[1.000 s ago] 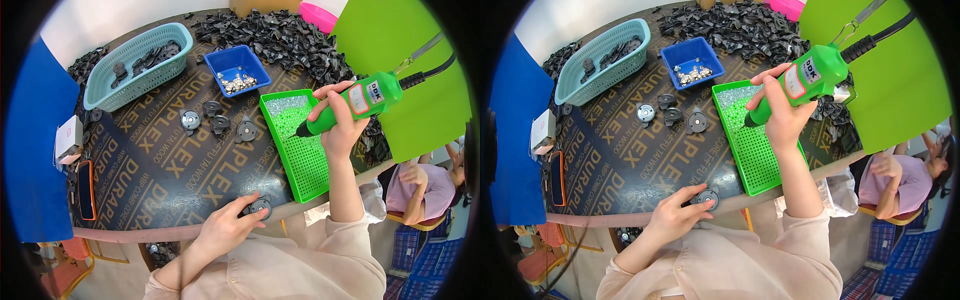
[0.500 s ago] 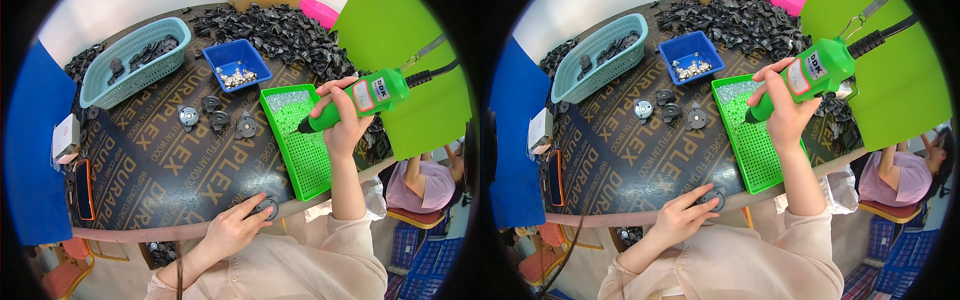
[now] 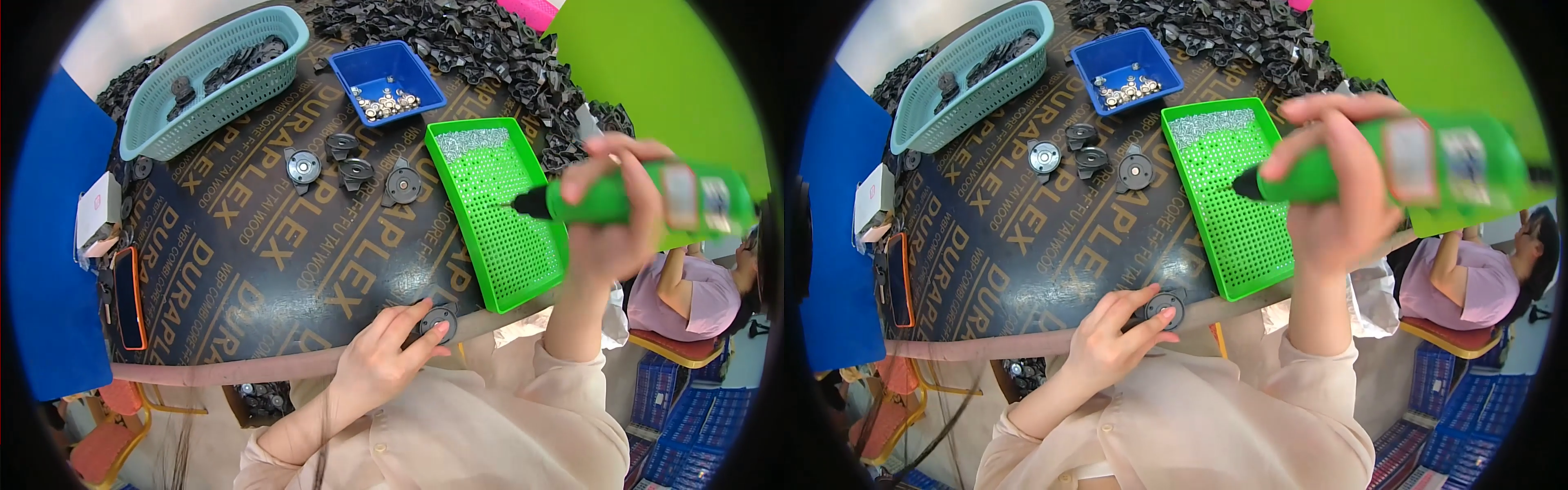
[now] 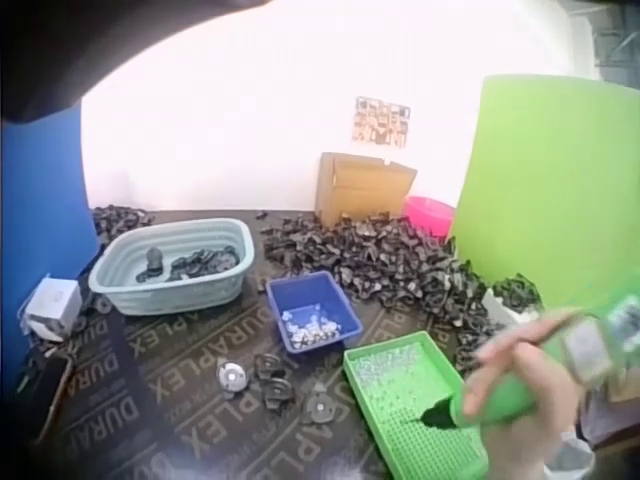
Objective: Assembling small mechanical components at a factory workbench using an electric screwdriver.
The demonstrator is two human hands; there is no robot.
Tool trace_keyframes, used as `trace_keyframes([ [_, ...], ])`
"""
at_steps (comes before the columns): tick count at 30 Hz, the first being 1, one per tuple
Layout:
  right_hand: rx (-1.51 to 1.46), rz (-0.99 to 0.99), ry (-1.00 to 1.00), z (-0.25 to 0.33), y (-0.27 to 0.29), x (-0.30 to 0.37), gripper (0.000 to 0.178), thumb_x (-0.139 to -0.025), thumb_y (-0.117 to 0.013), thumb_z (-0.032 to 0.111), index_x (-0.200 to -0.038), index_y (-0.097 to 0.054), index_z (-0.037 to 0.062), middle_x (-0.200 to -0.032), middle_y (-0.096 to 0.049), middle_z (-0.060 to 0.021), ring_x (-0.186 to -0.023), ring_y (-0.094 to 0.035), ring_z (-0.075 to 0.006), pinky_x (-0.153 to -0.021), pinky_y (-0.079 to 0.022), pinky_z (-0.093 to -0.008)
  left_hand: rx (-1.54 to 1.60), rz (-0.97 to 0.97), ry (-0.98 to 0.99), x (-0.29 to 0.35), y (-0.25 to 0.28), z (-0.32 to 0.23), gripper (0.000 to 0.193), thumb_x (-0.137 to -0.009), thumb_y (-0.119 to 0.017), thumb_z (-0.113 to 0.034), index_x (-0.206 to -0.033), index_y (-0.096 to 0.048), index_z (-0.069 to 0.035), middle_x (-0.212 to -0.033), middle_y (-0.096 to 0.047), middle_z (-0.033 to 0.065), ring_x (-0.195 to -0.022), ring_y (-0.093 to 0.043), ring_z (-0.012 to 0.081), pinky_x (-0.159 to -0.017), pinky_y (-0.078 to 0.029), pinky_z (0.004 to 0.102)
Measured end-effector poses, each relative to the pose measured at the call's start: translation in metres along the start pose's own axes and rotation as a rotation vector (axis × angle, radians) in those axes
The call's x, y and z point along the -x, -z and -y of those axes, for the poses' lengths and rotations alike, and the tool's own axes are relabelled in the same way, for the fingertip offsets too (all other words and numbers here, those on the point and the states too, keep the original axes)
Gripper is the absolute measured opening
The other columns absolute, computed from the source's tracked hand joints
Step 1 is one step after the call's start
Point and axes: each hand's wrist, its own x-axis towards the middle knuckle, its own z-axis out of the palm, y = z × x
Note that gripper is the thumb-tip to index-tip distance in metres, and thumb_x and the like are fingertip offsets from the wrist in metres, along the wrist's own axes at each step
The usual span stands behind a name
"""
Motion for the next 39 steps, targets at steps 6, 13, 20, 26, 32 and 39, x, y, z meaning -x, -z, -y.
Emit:
trace_keyframes([
  [6,-0.322,0.358,-0.311,0.081,0.009,0.045,0.028,-0.085,-0.055,-0.005,-0.109,-0.039,-0.0011,-0.095,-0.06,-0.0274,-0.066,-0.065,-0.0309,-0.061,-0.058,-0.04,-0.013,0.049,-0.033,-0.003,-0.002,0.001,0.034,-0.067,-0.077,-0.019,-0.098,-0.068,-0.006,-0.105,-0.062,0.0154,-0.086,-0.061,0.0245,-0.068,-0.054,0.0309],
  [13,-0.332,0.355,-0.389,0.071,0.004,0.06,0.031,-0.083,-0.052,-0.01,-0.11,-0.04,-0.0012,-0.096,-0.06,-0.0264,-0.068,-0.066,-0.0278,-0.06,-0.056,-0.0351,-0.041,0.046,-0.029,0.002,-0.003,0.003,0.035,-0.068,-0.077,-0.02,-0.098,-0.068,-0.005,-0.105,-0.062,0.0158,-0.085,-0.061,0.0238,-0.065,-0.054,0.0299],
  [20,-0.261,0.485,-0.34,0.067,0.0,0.058,0.02,-0.088,-0.051,0.0,-0.103,-0.038,-0.0006,-0.086,-0.058,-0.0249,-0.052,-0.06,-0.0278,-0.048,-0.052,-0.0362,-0.084,0.007,-0.031,0.002,-0.005,0.0,0.041,-0.059,-0.083,-0.017,-0.097,-0.07,-0.009,-0.102,-0.064,0.0131,-0.075,-0.061,0.0223,-0.059,-0.052,0.0283],
  [26,-0.431,0.312,-0.299,0.068,0.002,0.037,0.024,-0.086,-0.056,-0.001,-0.107,-0.046,0.0004,-0.094,-0.06,-0.0251,-0.064,-0.064,-0.0248,-0.056,-0.054,-0.0319,-0.104,0.018,-0.04,0.004,-0.005,0.001,0.035,-0.067,-0.077,-0.019,-0.099,-0.068,-0.006,-0.104,-0.063,0.0155,-0.081,-0.061,0.0222,-0.061,-0.053,0.0274],
  [32,0.013,0.05,-0.146,-0.021,-0.008,0.001,0.016,-0.086,-0.053,0.006,-0.096,-0.052,-0.0072,-0.089,-0.063,-0.0269,-0.048,-0.059,-0.0243,-0.049,-0.047,-0.0305,-0.077,-0.012,-0.008,0.002,-0.005,0.001,0.042,-0.056,-0.085,-0.014,-0.095,-0.07,-0.009,-0.099,-0.065,0.0143,-0.073,-0.062,0.0221,-0.056,-0.052,0.0271],
  [39,-0.076,0.009,-0.2,-0.039,-0.012,-0.001,0.015,-0.084,-0.054,0.003,-0.093,-0.051,-0.0085,-0.078,-0.065,-0.019,-0.045,-0.059,-0.019,-0.045,-0.046,-0.0273,-0.088,0.001,-0.031,0.006,-0.006,0.003,0.035,-0.066,-0.079,-0.021,-0.098,-0.07,-0.009,-0.104,-0.063,0.0135,-0.078,-0.06,0.0198,-0.054,-0.053,0.0258],
])
